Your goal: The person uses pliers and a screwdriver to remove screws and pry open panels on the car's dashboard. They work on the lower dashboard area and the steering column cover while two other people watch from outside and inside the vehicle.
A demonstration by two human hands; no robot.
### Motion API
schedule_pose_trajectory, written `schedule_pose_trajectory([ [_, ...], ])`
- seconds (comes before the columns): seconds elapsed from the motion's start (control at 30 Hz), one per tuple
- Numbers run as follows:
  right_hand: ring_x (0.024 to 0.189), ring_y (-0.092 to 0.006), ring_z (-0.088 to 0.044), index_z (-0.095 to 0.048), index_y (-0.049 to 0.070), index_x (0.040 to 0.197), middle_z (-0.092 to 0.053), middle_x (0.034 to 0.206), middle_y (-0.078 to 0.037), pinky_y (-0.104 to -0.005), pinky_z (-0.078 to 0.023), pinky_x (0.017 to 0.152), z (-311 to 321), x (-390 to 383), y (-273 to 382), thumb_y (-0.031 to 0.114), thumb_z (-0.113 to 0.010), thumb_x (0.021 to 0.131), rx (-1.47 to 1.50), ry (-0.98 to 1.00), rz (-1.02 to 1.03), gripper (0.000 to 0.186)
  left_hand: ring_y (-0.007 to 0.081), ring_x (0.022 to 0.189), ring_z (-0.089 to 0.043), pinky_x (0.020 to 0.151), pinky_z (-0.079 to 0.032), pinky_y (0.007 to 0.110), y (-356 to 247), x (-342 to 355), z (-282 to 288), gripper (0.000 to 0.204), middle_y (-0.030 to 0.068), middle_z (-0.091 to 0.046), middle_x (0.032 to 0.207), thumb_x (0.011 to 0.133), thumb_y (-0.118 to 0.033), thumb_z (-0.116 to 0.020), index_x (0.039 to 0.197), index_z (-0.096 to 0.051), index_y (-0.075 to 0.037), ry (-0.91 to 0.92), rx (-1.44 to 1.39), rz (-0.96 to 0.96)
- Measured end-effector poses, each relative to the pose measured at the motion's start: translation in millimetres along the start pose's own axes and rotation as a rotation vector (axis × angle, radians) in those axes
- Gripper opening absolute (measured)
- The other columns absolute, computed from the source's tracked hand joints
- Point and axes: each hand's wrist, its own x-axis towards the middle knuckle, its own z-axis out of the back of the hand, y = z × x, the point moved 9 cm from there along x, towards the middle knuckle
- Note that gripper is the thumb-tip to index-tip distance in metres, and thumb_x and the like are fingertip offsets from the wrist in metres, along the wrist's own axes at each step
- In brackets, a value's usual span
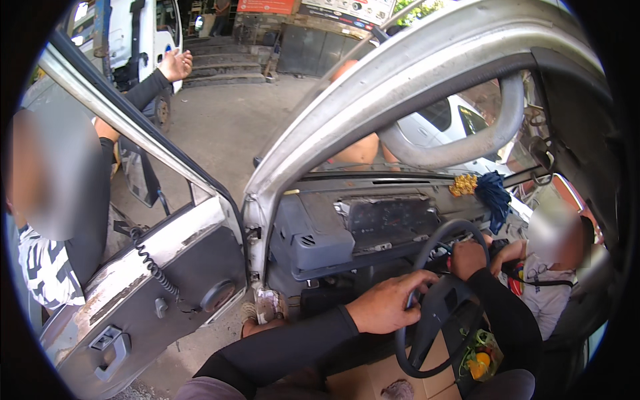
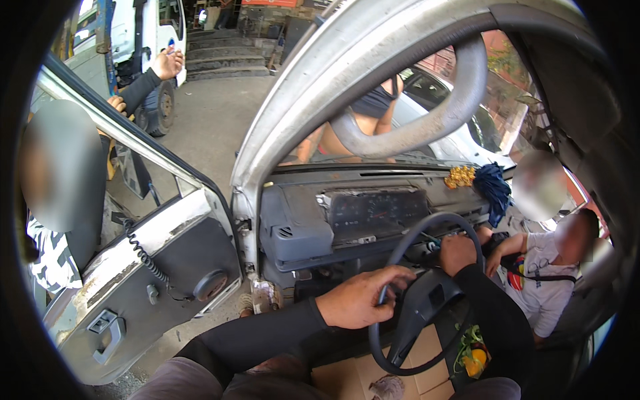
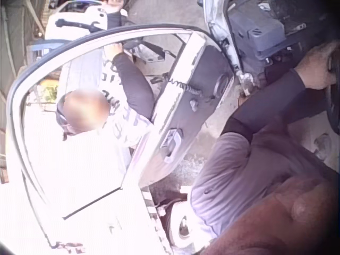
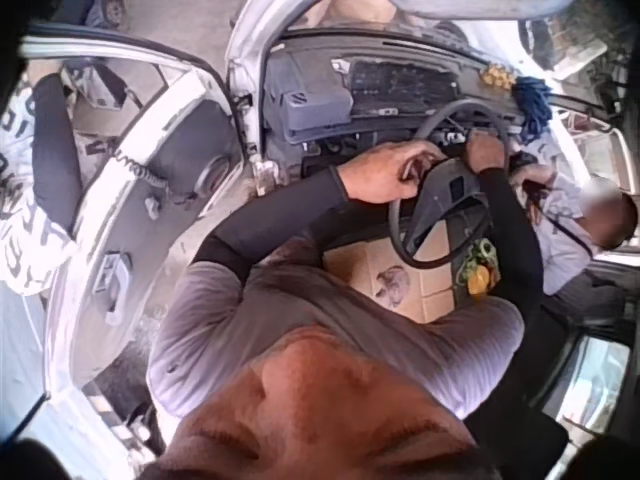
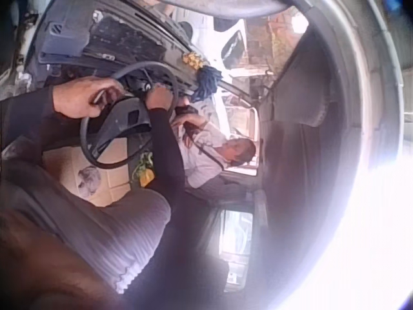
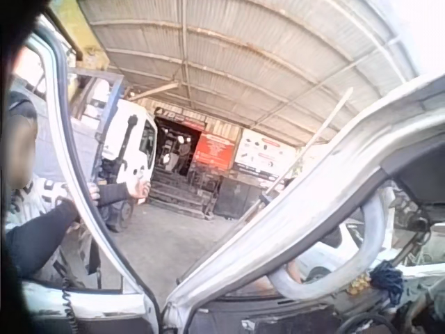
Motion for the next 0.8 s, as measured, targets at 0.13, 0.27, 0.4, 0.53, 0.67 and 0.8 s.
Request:
schedule_pose_trajectory([
  [0.13,0.091,-0.0445,-0.076,-0.078,-0.005,0.09,-0.077,0.095,-0.027,-0.0515,-0.06,0.087,-14.3,-2.0,-10.5,0.031,-0.071,0.09,0.077,-0.011,-0.055,0.036,0.0278,0.101,-0.075,0.091,-0.061,0.04,-0.6,0.2,-1.7,0.065,0.0132,-0.072,0.119,0.085,-0.002,-0.07,0.148,-0.053,-0.013,-0.021,-0.022,-0.017],
  [0.27,0.091,-0.0449,-0.075,-0.077,-0.01,0.095,-0.078,0.096,-0.027,-0.0517,-0.059,0.088,-22.6,0.1,-9.1,0.03,-0.07,0.091,0.224,0.165,-0.171,0.04,0.0264,0.101,-0.075,0.092,-0.06,0.04,0.5,0.5,-5.2,0.064,0.0133,-0.071,0.12,0.086,-0.001,-0.068,0.148,-0.053,-0.012,0.001,-0.016,0.01],
  [0.4,0.095,-0.0444,-0.076,-0.075,-0.009,0.095,-0.077,0.096,-0.028,-0.0518,-0.059,0.091,-0.5,-7.7,-3.7,0.029,-0.069,0.091,-0.011,-0.127,-0.024,0.039,0.024,0.101,-0.074,0.092,-0.06,0.038,1.8,2.2,-5.1,0.061,0.0136,-0.071,0.122,0.089,0.0,-0.067,0.147,-0.054,-0.011,-0.009,-0.013,0.002],
  [0.53,0.094,-0.044,-0.077,-0.075,-0.007,0.095,-0.078,0.094,-0.027,-0.0525,-0.059,0.091,-5.1,-7.8,-2.6,0.029,-0.069,0.09,0.173,-0.006,-0.136,0.037,0.0222,0.102,-0.073,0.092,-0.059,0.037,0.5,1.2,-4.3,0.058,0.0136,-0.07,0.125,0.09,0.001,-0.067,0.146,-0.055,-0.01,-0.011,-0.054,0.016],
  [0.67,0.094,-0.045,-0.076,-0.075,-0.006,0.095,-0.077,0.095,-0.028,-0.0535,-0.06,0.088,-13.3,-4.9,-7.5,0.027,-0.068,0.09,0.16,0.104,-0.154,0.034,0.0223,0.103,-0.072,0.092,-0.059,0.037,4.6,1.2,-7.4,0.059,0.0141,-0.07,0.127,0.091,0.001,-0.066,0.148,-0.053,-0.011,-0.01,-0.059,0.005],
  [0.8,0.091,-0.0401,-0.078,-0.07,-0.001,0.105,-0.077,0.102,-0.022,-0.0485,-0.063,0.08,5.7,-14.1,-1.7,0.028,-0.074,0.088,0.041,-0.211,-0.083,0.034,0.0224,0.105,-0.072,0.093,-0.059,0.037,0.6,-0.3,-8.6,0.061,0.0142,-0.07,0.127,0.091,0.002,-0.066,0.149,-0.052,-0.011,0.006,-0.051,0.065],
])
